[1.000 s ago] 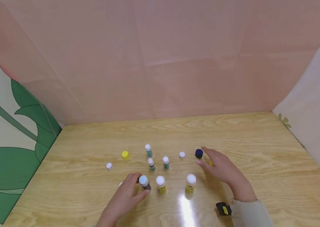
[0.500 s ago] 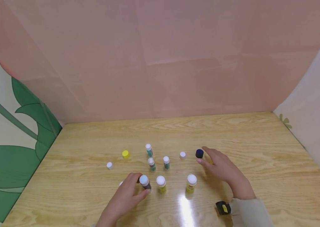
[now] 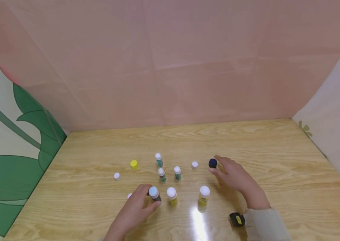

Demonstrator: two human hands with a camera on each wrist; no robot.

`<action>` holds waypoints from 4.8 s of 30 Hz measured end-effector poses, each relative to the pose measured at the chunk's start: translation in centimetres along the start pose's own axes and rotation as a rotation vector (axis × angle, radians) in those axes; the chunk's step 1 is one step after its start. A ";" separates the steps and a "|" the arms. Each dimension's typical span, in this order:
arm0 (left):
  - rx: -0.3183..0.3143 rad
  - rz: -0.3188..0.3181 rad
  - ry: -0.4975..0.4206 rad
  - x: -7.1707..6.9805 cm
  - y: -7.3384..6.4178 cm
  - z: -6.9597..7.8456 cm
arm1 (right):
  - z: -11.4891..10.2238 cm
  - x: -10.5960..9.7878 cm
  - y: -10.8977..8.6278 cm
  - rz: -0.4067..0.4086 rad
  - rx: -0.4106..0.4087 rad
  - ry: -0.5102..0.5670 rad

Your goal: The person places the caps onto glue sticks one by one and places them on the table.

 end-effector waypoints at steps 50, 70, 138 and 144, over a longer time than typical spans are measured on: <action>-0.008 0.004 0.056 0.3 0.5 -0.2 | 0.8 0.9 2.2 -0.028 -0.081 -0.039; -0.021 -0.015 0.040 0.4 0.6 -0.3 | 1.2 0.9 3.0 -0.050 -0.051 -0.089; 0.069 -0.035 -0.007 1.2 1.0 -0.1 | -0.2 2.1 2.6 0.096 0.017 -0.131; 0.039 -0.047 -0.041 1.3 0.9 0.1 | -0.3 1.9 2.4 0.102 0.040 -0.066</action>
Point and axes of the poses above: each hand's wrist, its own y-axis towards the middle knuckle, its own x-axis out of the palm, z = x × y, the point moved 4 cm from there along y, towards the middle knuckle, and after that the axes turned 11 degrees about -z, right-handed, at the moved point
